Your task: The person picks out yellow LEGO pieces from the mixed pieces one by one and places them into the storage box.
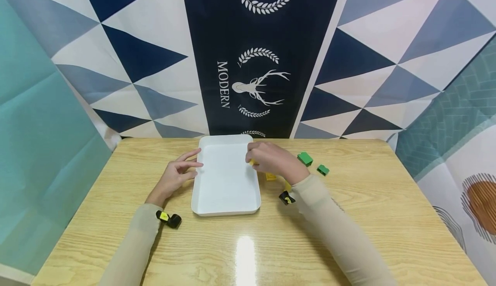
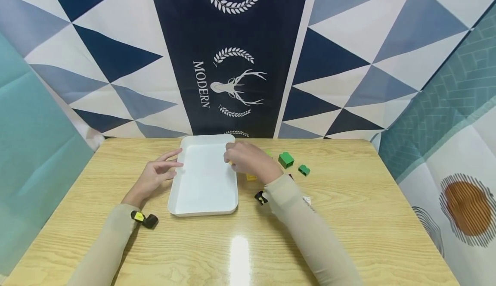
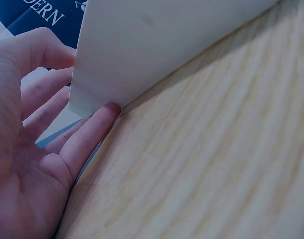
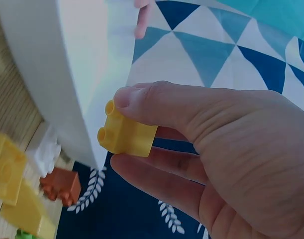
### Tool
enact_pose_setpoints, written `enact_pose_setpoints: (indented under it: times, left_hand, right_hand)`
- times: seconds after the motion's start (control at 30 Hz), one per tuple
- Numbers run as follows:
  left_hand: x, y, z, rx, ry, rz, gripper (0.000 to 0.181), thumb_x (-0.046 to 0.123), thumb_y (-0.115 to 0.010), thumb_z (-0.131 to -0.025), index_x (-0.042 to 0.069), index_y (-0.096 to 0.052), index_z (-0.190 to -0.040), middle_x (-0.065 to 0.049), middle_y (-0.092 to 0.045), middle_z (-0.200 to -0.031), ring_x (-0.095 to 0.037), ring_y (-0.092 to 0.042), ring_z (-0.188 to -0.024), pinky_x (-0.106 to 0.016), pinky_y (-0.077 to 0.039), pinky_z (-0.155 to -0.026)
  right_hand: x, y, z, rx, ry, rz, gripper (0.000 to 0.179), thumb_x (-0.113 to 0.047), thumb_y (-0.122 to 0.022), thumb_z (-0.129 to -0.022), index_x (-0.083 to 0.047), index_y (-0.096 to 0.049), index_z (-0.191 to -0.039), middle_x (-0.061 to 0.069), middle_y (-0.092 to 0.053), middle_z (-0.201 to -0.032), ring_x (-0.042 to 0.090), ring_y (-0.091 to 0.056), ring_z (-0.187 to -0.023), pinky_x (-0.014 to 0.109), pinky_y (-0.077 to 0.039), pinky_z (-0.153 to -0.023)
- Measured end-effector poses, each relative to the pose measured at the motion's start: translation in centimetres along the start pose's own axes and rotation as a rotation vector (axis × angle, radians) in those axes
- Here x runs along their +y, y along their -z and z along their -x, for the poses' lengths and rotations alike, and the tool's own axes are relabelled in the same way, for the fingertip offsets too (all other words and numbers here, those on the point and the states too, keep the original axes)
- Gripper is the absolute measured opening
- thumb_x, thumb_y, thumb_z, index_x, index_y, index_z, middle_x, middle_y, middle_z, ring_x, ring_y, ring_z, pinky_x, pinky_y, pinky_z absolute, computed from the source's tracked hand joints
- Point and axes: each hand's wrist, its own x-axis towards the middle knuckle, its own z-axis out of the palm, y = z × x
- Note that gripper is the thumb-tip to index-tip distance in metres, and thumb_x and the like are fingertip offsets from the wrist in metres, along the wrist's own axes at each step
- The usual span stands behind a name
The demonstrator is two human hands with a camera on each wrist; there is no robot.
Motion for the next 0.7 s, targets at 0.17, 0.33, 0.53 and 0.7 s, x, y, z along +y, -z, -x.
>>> enact_pose_setpoints:
  times: [0.17,0.33,0.53,0.7]
  left_hand:
    - [0.0,0.0,0.1,0.004,0.002,0.005,0.026,-0.011,-0.069,-0.101,-0.017,-0.076,-0.125,-0.03,-0.044,-0.177,-0.06,-0.047,-0.159,-0.003,-0.045,-0.115]
    - [-0.1,0.0,0.0,0.004,-0.005,0.002,0.026,-0.01,-0.07,-0.101,-0.018,-0.076,-0.125,-0.031,-0.044,-0.176,-0.062,-0.047,-0.157,-0.003,-0.046,-0.115]
    - [-0.1,0.1,-0.1,0.001,0.006,0.005,0.027,-0.011,-0.069,-0.101,-0.017,-0.076,-0.125,-0.03,-0.045,-0.177,-0.06,-0.048,-0.158,-0.003,-0.046,-0.115]
    - [-0.1,0.1,-0.1,-0.001,0.026,0.006,0.027,-0.01,-0.069,-0.101,-0.016,-0.077,-0.127,-0.027,-0.044,-0.178,-0.058,-0.049,-0.159,-0.003,-0.046,-0.114]
  right_hand:
    - [-1.0,0.2,-0.9,-0.021,0.03,0.021,0.018,-0.005,-0.086,-0.098,-0.011,-0.089,-0.115,0.008,-0.08,-0.116,0.022,-0.074,-0.102,0.032,-0.068,-0.092]
    - [-2.2,0.3,-1.8,-0.056,0.028,-0.009,0.018,-0.006,-0.084,-0.1,-0.011,-0.088,-0.117,0.008,-0.079,-0.12,0.024,-0.074,-0.107,0.036,-0.067,-0.096]
    - [-3.8,0.5,-2.8,-0.095,0.029,-0.042,0.021,-0.009,-0.084,-0.101,-0.012,-0.088,-0.121,0.008,-0.08,-0.124,0.024,-0.072,-0.11,0.036,-0.066,-0.102]
    - [-4.6,0.7,-3.6,-0.112,0.023,-0.072,0.024,-0.008,-0.085,-0.101,-0.012,-0.088,-0.124,0.008,-0.08,-0.126,0.024,-0.072,-0.111,0.035,-0.066,-0.104]
